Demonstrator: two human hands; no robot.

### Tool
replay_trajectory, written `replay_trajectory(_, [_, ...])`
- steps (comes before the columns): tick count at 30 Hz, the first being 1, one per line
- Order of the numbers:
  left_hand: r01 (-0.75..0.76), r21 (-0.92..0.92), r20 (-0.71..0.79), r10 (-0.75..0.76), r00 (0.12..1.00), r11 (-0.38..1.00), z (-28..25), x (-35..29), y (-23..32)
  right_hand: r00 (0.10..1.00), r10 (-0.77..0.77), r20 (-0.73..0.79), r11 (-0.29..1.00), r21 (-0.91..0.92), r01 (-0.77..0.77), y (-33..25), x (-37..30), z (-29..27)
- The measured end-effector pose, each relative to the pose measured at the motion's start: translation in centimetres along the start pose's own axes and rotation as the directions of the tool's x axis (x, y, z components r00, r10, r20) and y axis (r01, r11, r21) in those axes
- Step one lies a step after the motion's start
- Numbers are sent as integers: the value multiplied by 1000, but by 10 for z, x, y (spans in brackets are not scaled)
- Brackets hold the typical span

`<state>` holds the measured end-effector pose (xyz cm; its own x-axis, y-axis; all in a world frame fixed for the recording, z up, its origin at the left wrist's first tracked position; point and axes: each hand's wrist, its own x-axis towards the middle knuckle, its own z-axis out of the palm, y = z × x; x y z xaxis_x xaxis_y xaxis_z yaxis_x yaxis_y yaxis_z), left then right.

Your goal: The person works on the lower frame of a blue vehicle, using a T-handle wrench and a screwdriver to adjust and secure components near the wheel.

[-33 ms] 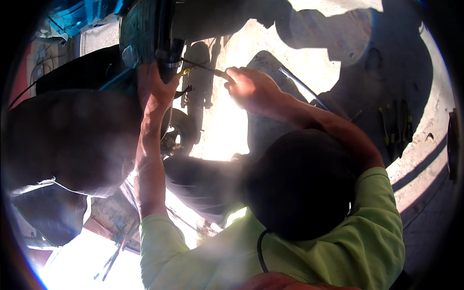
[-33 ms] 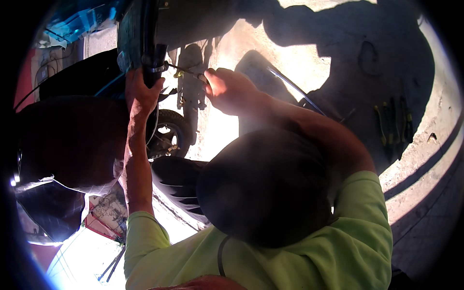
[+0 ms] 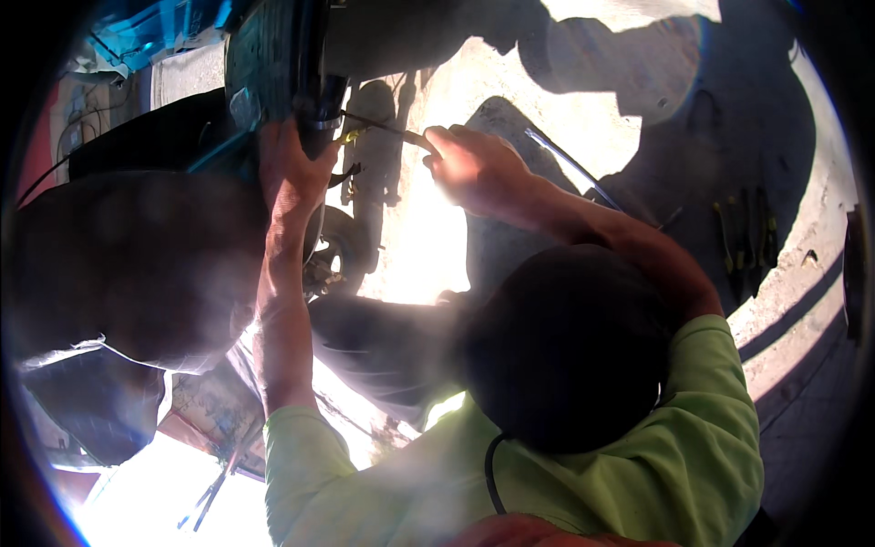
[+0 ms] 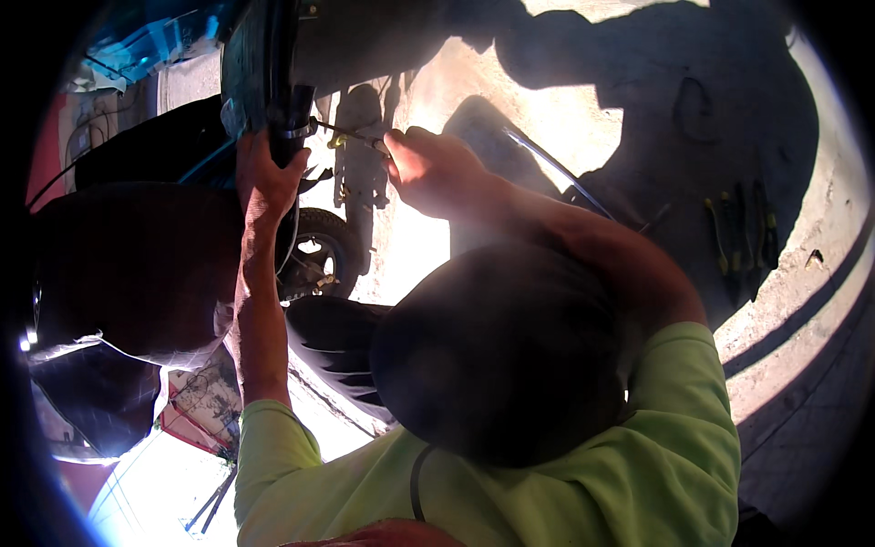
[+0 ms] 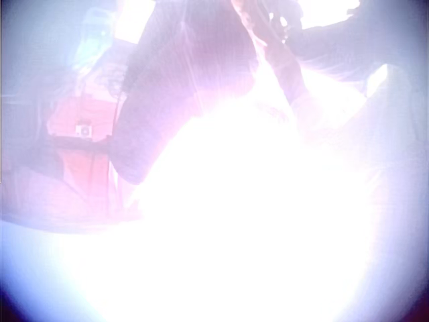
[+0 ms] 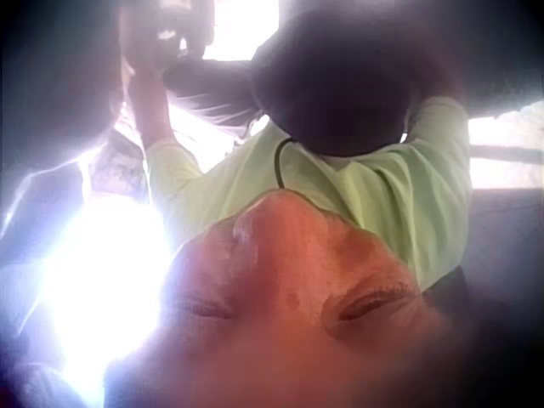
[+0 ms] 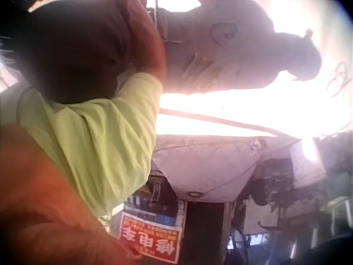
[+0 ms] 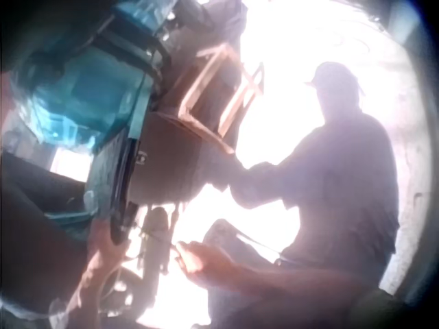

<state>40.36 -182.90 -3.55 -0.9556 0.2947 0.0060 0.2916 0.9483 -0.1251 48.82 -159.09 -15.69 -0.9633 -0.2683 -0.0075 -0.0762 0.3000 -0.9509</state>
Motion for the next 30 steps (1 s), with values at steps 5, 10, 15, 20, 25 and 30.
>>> replay_trajectory(5, [4, 16, -8, -4, 1000, 1000, 3, 1, 3, 992, -92, 90, 975, 211, 72, 26, 3, 7])
replay_trajectory(10, [-1, 12, -22, 1, 1000, 1000, 4, -1, 1, 683, 277, 676, -197, 736, -648, 5, 4, -2])
replay_trajectory(15, [31, 19, 3, -31, 1000, 999, 3, 0, 5, 681, 106, 725, -248, 682, -688, 6, 2, 2])
replay_trajectory(20, [35, 21, -6, -35, 999, 999, 2, -1, 5, 702, 182, 688, -175, 726, -665, -8, -1, -2])
replay_trajectory(25, [30, 24, -8, -30, 1000, 999, 3, -2, 3, 710, 203, 674, -189, 738, -647, -13, 1, -3])
replay_trajectory(30, [51, 2, 3, -51, 999, 999, 2, 0, 9, 681, 198, 705, -171, 709, -684, -11, -2, -7])
